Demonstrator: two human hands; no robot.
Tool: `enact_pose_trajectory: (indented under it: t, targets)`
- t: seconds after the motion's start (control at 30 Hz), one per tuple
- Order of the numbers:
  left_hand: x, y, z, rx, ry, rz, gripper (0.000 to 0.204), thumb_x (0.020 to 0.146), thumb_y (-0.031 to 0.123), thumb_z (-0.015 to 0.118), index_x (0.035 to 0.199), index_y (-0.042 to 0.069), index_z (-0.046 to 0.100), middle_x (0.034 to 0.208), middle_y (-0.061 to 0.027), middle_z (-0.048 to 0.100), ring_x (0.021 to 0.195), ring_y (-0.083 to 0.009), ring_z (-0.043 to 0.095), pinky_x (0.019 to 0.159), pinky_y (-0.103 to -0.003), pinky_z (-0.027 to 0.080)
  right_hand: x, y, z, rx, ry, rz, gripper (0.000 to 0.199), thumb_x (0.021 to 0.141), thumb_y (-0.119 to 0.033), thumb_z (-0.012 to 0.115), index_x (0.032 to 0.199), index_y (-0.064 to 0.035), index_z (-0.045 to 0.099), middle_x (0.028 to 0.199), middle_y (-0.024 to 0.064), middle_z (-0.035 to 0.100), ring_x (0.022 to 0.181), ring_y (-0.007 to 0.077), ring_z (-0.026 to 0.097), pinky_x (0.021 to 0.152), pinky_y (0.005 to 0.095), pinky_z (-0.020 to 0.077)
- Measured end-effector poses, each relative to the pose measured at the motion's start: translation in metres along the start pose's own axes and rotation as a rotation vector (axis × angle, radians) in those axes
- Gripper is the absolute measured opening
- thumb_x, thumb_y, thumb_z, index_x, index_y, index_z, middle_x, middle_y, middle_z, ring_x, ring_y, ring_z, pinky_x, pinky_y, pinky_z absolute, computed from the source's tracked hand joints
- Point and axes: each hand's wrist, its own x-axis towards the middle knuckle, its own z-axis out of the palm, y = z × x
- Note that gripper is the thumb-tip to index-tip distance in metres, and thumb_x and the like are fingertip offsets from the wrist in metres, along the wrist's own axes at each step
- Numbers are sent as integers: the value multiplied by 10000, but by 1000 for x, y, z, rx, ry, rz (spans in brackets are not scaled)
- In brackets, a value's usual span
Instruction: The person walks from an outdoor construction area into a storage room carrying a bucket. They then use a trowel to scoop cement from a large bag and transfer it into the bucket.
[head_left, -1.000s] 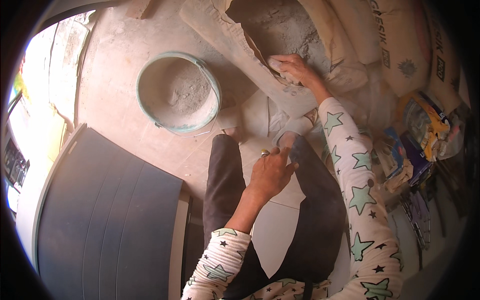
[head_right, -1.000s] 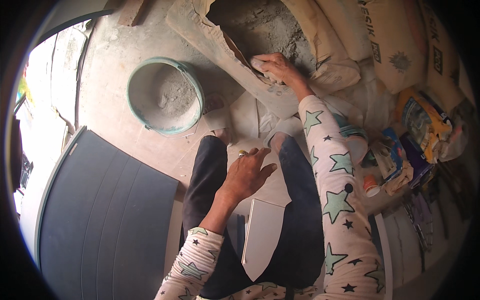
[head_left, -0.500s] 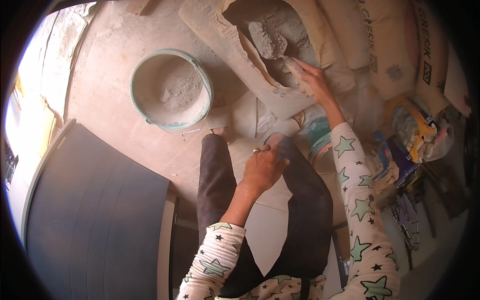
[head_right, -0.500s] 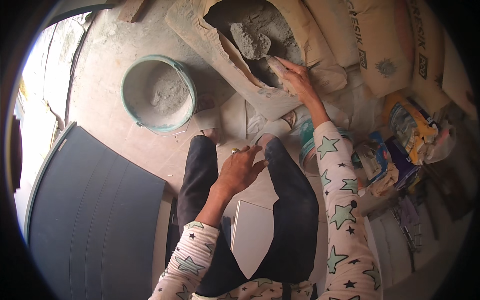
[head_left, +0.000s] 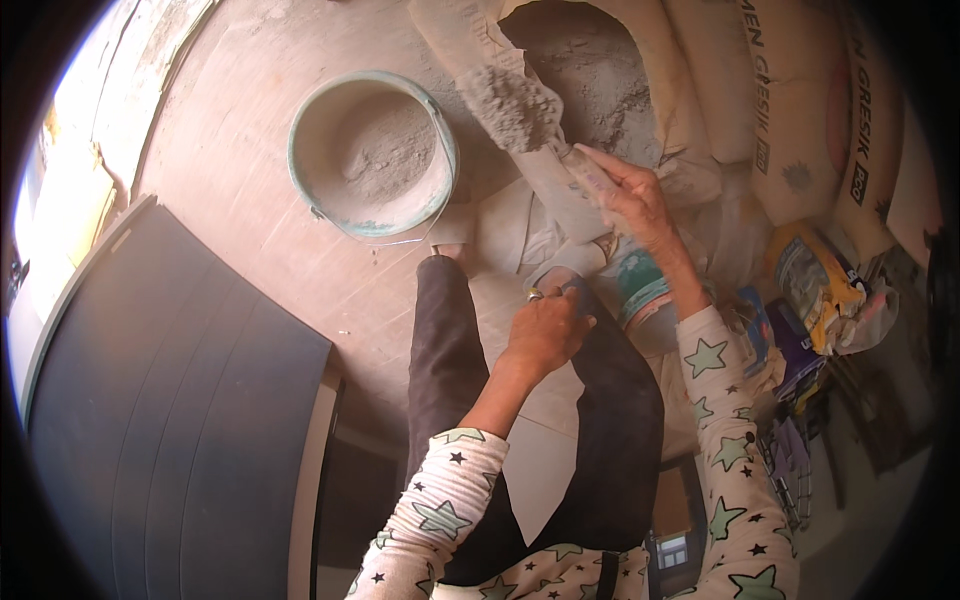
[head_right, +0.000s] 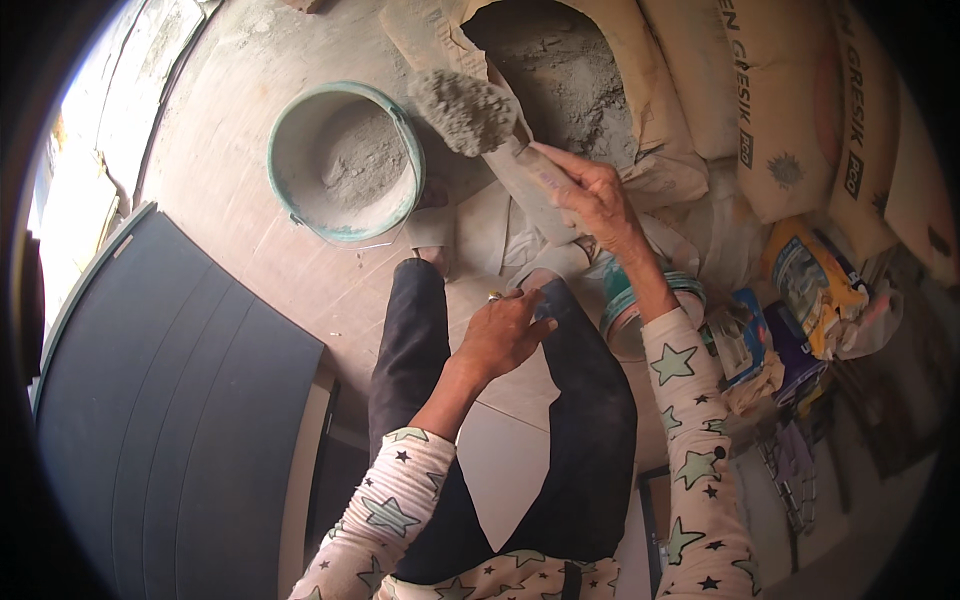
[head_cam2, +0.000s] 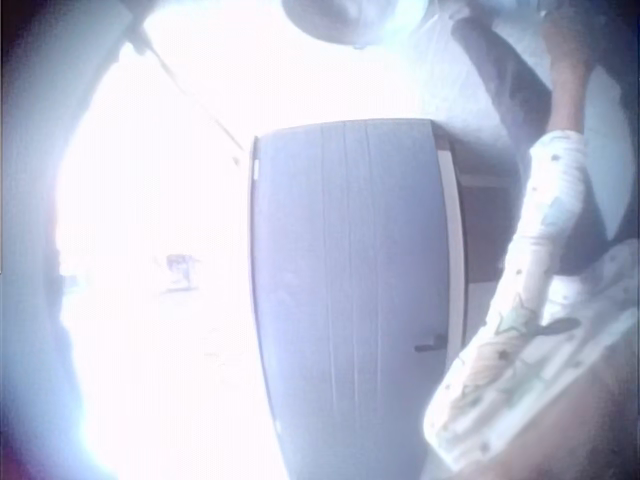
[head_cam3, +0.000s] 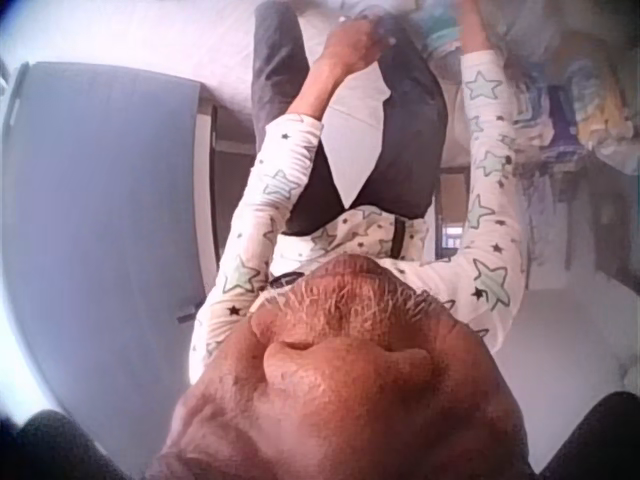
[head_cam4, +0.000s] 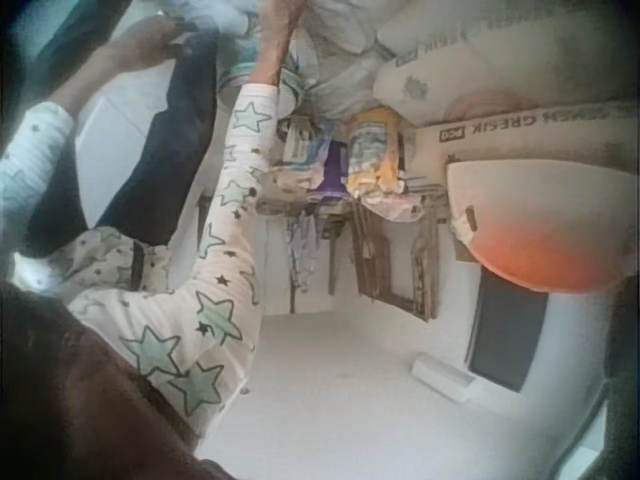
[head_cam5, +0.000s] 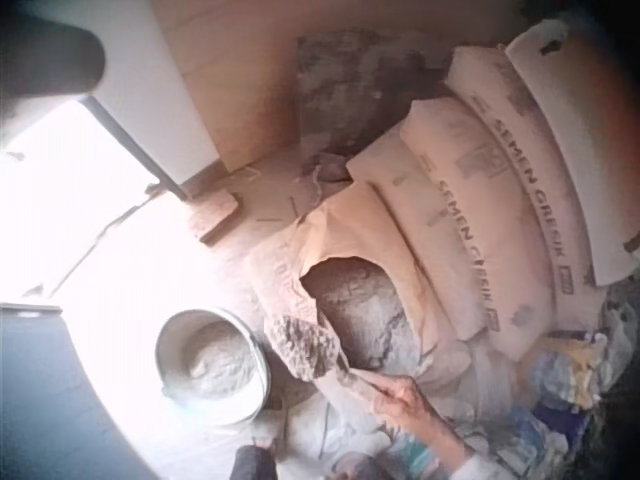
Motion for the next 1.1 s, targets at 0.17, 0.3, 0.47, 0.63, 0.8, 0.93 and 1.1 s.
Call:
enact_pose_trajectory:
  t: [0.17,0.3,0.47,0.63,0.8,0.93,1.1]
  targets:
    - [-6,6,2,13,1,-35,406,927,326,632,1196,28,575,1053,-199,657,976,-391,650,859,-489,506,15,7,61,-253,-79,-209,586,799,-82,559,1384,-62,582,1074,116,719,809,117,641,704,266,526]
    - [-8,8,15,6,66,19,345,910,296,637,1117,20,611,1041,-217,662,944,-406,651,851,-492,507,24,2,110,-730,0,-387,540,812,-47,559,1346,-113,608,999,139,703,843,233,693,742,356,557]
    - [-2,15,22,59,0,36,263,871,233,646,1008,8,645,968,-231,674,908,-414,653,848,-493,507,41,11,143,-1206,53,-642,534,860,-42,599,1373,-176,538,888,66,600,815,250,638,666,361,536]
    - [-2,9,28,47,31,85,282,882,242,645,1042,10,640,981,-230,677,911,-414,654,860,-493,503,39,12,133,-1114,87,-699,496,841,-24,609,1317,-166,592,886,29,606,827,227,625,657,349,521]
    - [-7,15,22,8,23,-7,391,919,304,640,1193,31,582,1040,-211,667,969,-400,649,869,-490,499,-1,17,78,-652,134,-449,566,769,10,562,1321,-107,611,1076,89,686,981,313,670,854,380,529]
    - [-2,10,13,14,-79,-62,427,921,323,645,1227,35,571,1044,-199,662,1001,-395,642,881,-487,494,-21,48,13,-483,361,-350,555,767,-38,514,1317,-39,589,1181,205,668,1032,371,657,918,401,512]
    - [-10,17,19,18,-22,-20,432,920,318,653,1238,36,579,1041,-197,661,994,-403,639,894,-485,490,1,93,-41,-588,652,-162,519,794,-102,504,1303,-34,581,1151,247,665,1008,429,644,890,441,516]
